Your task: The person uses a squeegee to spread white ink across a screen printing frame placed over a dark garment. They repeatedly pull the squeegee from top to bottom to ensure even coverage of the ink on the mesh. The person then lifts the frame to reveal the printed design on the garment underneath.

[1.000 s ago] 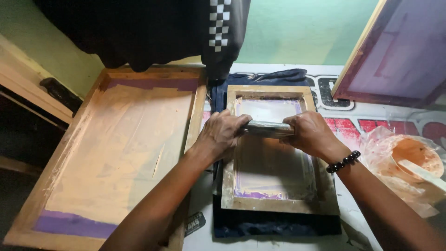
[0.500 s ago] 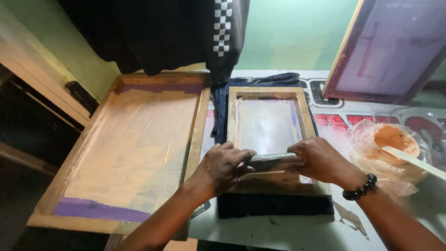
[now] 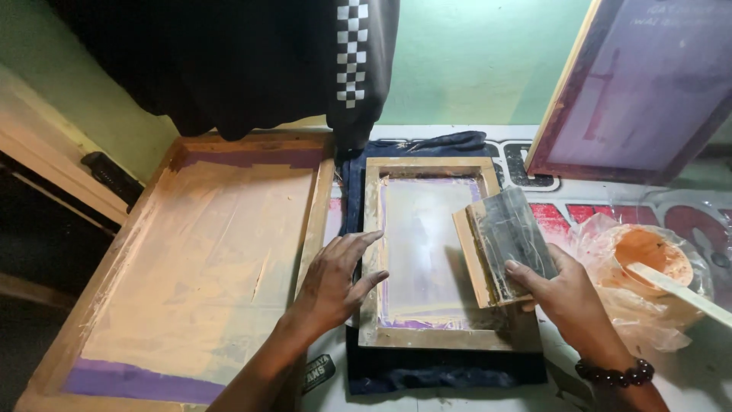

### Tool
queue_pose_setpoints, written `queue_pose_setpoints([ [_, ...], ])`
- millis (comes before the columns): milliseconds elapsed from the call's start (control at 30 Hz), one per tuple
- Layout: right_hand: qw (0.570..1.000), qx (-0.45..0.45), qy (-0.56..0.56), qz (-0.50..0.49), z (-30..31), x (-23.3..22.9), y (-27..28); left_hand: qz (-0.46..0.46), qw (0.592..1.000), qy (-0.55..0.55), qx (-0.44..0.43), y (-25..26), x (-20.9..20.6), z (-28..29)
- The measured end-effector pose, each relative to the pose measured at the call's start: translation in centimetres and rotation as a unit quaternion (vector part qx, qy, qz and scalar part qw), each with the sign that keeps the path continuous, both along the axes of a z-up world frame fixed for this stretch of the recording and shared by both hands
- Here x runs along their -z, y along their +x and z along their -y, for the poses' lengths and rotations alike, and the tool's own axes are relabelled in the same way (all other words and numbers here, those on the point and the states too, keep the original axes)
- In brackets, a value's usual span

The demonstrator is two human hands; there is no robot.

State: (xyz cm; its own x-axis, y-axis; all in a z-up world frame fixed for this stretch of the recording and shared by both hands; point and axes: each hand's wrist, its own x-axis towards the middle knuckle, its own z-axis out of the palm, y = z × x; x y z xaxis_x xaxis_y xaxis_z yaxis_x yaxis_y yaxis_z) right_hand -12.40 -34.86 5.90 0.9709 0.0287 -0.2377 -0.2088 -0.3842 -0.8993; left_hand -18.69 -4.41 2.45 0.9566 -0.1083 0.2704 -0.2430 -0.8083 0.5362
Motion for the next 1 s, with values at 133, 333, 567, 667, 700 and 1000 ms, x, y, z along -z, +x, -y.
queue_pose_setpoints([
  [133, 0.996, 0.026, -0.09, 0.001, 1.0, 2.9, 0.4, -0.049, 0.998, 0.019, -0.028, 1.4, 0.6, -0.2],
  [333, 0.974, 0.038, -0.208, -0.076, 1.0, 5.6, 0.9, -0.061, 0.997, 0.027, -0.04, 3.8, 2.1, -0.7],
  [567, 0.959, 0.081, -0.259, -0.075, 1.8, 8.5, 0.3, -0.094, 0.995, 0.02, -0.034, 3.8, 1.6, -1.7],
  [667, 0.956, 0.087, -0.269, -0.071, 2.9, 11.0, -0.1, -0.047, 0.998, 0.029, -0.034, 4.1, 1.5, -2.5],
  [700, 0.954, 0.098, -0.282, -0.043, 3.5, 12.3, -0.3, -0.057, 0.997, 0.023, -0.036, 4.2, 1.4, -2.7],
  [1000, 0.963, 0.214, -0.139, 0.091, 5.9, 16.7, -2.2, -0.223, 0.961, 0.039, -0.158, 3.9, 0.5, -0.5],
])
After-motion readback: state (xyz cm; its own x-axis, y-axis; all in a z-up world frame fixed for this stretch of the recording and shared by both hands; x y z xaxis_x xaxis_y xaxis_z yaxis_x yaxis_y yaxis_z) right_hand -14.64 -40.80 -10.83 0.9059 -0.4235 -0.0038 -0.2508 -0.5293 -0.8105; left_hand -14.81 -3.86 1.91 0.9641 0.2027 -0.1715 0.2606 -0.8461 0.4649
